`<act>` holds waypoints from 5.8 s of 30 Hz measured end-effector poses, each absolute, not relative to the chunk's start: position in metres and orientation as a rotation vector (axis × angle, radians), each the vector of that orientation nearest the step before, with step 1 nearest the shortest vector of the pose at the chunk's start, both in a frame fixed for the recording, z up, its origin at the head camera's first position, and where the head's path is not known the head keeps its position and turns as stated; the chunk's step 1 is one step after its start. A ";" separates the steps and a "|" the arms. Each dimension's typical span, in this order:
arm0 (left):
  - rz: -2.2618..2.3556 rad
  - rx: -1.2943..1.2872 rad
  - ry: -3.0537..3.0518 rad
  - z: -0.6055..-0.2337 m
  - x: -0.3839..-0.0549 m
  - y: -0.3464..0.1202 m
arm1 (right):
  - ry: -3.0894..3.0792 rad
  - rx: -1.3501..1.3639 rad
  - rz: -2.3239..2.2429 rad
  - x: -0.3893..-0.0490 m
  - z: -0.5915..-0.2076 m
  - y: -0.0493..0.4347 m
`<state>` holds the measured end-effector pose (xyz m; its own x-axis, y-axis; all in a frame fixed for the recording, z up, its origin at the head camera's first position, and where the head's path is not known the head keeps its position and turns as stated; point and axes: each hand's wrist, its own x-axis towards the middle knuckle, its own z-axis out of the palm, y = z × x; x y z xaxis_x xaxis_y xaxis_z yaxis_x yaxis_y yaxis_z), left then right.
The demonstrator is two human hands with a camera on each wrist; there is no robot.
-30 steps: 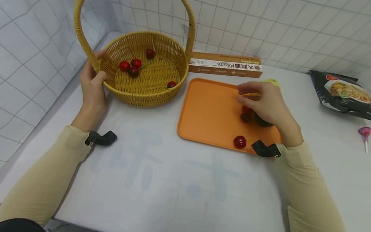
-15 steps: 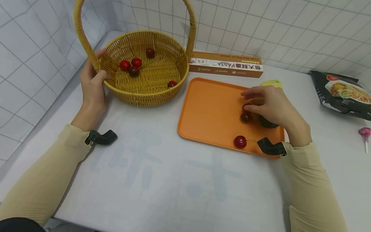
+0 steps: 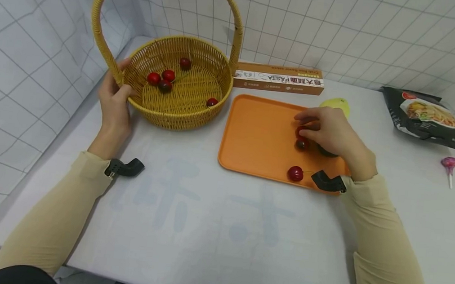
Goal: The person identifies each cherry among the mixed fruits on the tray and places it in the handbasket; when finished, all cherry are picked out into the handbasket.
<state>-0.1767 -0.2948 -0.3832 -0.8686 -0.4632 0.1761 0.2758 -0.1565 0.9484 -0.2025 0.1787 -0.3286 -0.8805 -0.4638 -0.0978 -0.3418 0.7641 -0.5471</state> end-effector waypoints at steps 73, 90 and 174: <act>-2.042 0.214 -1.666 -0.387 -0.177 -0.292 | 2.610 -0.967 -1.398 -0.218 -0.305 0.039; -2.006 0.198 -1.720 -0.385 -0.177 -0.291 | 2.790 -0.996 -1.244 -0.218 -0.314 0.017; -1.989 0.219 -1.709 -0.384 -0.178 -0.297 | 2.533 -0.898 -0.915 -0.177 -0.348 0.139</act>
<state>-0.1784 -0.2965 -0.3839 -0.8596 -0.4705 0.1995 0.2680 -0.0826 0.9599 -0.1773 0.1386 -0.3478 -0.7590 -0.6477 -0.0666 -0.4556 0.6013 -0.6564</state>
